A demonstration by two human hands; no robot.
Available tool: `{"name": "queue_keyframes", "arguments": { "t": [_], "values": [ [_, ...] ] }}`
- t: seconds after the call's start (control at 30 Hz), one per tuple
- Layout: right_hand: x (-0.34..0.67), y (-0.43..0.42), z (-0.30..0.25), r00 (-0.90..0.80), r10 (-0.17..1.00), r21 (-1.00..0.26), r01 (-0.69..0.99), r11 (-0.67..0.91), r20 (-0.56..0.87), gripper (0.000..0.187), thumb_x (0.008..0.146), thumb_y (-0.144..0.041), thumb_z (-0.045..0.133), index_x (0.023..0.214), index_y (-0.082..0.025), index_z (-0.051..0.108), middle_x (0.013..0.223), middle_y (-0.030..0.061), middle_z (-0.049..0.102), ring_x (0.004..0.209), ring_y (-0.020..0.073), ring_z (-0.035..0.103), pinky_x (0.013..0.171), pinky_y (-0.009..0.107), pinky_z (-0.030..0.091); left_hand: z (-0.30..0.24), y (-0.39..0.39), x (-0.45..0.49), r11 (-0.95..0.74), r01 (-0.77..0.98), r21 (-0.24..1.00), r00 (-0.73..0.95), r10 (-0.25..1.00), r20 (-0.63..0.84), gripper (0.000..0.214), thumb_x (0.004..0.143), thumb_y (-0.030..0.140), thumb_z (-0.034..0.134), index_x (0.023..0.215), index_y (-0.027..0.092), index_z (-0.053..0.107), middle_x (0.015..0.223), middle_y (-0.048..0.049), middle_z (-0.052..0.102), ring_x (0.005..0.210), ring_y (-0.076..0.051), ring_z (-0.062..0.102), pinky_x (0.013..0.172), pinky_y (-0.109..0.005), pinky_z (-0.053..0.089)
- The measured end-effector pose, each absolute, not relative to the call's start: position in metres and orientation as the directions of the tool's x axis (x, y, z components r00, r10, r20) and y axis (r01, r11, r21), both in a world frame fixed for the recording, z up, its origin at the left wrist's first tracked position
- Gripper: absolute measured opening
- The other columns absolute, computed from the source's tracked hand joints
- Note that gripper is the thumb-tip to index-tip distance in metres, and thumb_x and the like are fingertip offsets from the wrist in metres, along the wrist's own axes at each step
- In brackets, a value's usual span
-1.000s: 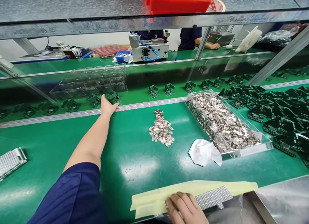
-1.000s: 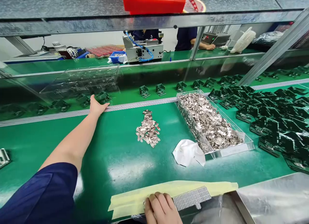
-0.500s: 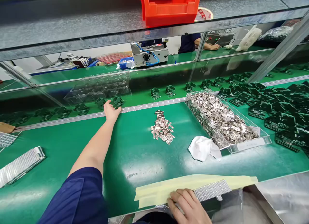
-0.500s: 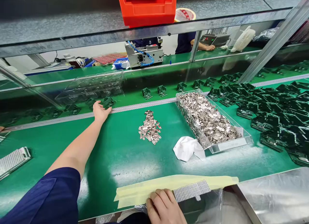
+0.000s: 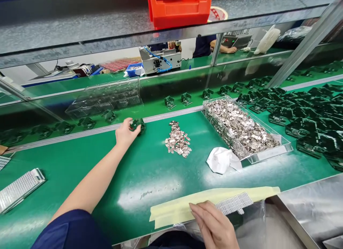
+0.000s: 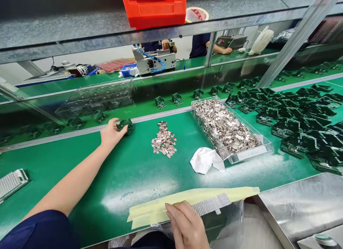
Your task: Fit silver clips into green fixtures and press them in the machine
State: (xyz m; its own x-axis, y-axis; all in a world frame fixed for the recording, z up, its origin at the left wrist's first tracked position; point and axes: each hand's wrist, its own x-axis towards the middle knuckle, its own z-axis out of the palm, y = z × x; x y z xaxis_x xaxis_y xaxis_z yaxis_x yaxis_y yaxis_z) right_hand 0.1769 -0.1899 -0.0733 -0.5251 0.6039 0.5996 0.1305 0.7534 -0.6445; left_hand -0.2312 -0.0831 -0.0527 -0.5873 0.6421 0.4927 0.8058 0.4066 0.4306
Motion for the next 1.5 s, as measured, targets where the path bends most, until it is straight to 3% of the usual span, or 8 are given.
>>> {"name": "queue_keyframes", "arguments": {
  "t": [0.2,0.3,0.4,0.5,0.6,0.77,1.0,1.5],
  "values": [
    [0.171,-0.189,-0.066,-0.509,0.690,-0.737,0.149,0.659,0.514,0.033,0.092,-0.004,0.049,0.117,-0.020,0.064,0.086,0.0067,0.065,0.075,0.0160,0.064,0.063,0.024,0.055,-0.070,-0.162,-0.168,0.291,0.875,0.386,-0.456,0.764,0.456,0.062,0.066,0.058,0.074,0.111,0.018,0.056,0.080,-0.0026,0.065,0.068,-0.019,0.065,0.064,-0.029,0.051],
    [0.174,-0.190,-0.063,-0.468,0.747,-0.785,0.163,0.597,0.472,0.021,0.092,-0.010,0.056,0.104,-0.021,0.067,0.082,0.0039,0.067,0.073,0.0154,0.066,0.063,0.023,0.054,-0.068,-0.184,-0.165,0.181,0.867,0.464,-0.364,0.866,0.343,0.094,0.057,0.061,0.080,0.132,0.020,0.042,0.117,-0.0122,0.061,0.103,-0.028,0.065,0.083,-0.038,0.055],
    [0.179,-0.192,-0.059,-0.442,0.833,-0.874,0.186,0.449,0.333,0.009,0.091,-0.018,0.061,0.091,-0.022,0.069,0.077,0.0010,0.067,0.069,0.0146,0.066,0.061,0.022,0.052,-0.065,-0.189,-0.174,0.072,0.866,0.495,-0.195,0.960,0.202,0.112,0.059,0.060,0.080,0.147,0.022,0.023,0.145,-0.0184,0.042,0.132,-0.036,0.046,0.103,-0.049,0.045],
    [0.180,-0.193,-0.053,-0.463,0.860,-0.924,0.188,0.334,0.217,0.012,0.093,-0.023,0.059,0.087,-0.023,0.069,0.078,0.0009,0.068,0.071,0.0149,0.066,0.064,0.022,0.051,-0.065,-0.183,-0.178,0.099,0.853,0.512,-0.156,0.985,0.069,0.092,0.066,0.056,0.076,0.142,0.022,0.036,0.136,-0.0160,0.053,0.127,-0.037,0.051,0.104,-0.054,0.044],
    [0.179,-0.191,-0.049,-0.476,0.860,-0.946,0.153,0.286,0.183,0.014,0.094,-0.025,0.057,0.089,-0.022,0.070,0.083,0.0026,0.067,0.076,0.0158,0.065,0.068,0.024,0.051,-0.066,-0.178,-0.165,0.046,0.783,0.621,-0.171,0.975,0.143,0.065,0.068,0.048,0.076,0.122,0.020,0.051,0.124,-0.0128,0.057,0.115,-0.032,0.060,0.098,-0.049,0.050],
    [0.186,-0.189,-0.044,-0.310,0.934,-0.972,0.097,0.215,0.175,0.011,0.089,-0.027,0.064,0.081,-0.021,0.070,0.089,0.0059,0.062,0.080,0.0175,0.062,0.066,0.026,0.050,-0.054,-0.182,-0.093,-0.098,0.279,0.955,-0.193,0.969,0.156,0.059,0.067,0.033,0.080,0.114,0.023,0.047,0.114,-0.0058,0.058,0.089,-0.018,0.068,0.077,-0.033,0.060],
    [0.208,-0.193,-0.026,-0.069,0.977,-0.952,0.218,0.214,0.204,0.011,0.085,-0.028,0.066,0.077,-0.021,0.070,0.113,0.0105,0.062,0.108,0.0245,0.059,0.093,0.038,0.047,-0.023,-0.185,0.026,0.002,-0.164,0.987,0.179,0.983,0.028,0.045,0.070,0.011,0.076,0.108,0.025,0.055,0.089,-0.0002,0.065,0.072,-0.011,0.066,0.065,-0.020,0.057],
    [0.211,-0.202,-0.039,0.021,0.974,-0.934,0.290,0.210,0.225,0.015,0.086,-0.025,0.065,0.073,-0.019,0.064,0.099,0.0080,0.062,0.093,0.0208,0.061,0.082,0.033,0.051,-0.048,-0.195,0.047,-0.050,-0.022,0.998,0.245,0.968,0.054,0.028,0.086,0.024,0.063,0.114,0.025,0.057,0.085,-0.0024,0.065,0.062,-0.010,0.059,0.055,-0.019,0.051]
  ]
}}
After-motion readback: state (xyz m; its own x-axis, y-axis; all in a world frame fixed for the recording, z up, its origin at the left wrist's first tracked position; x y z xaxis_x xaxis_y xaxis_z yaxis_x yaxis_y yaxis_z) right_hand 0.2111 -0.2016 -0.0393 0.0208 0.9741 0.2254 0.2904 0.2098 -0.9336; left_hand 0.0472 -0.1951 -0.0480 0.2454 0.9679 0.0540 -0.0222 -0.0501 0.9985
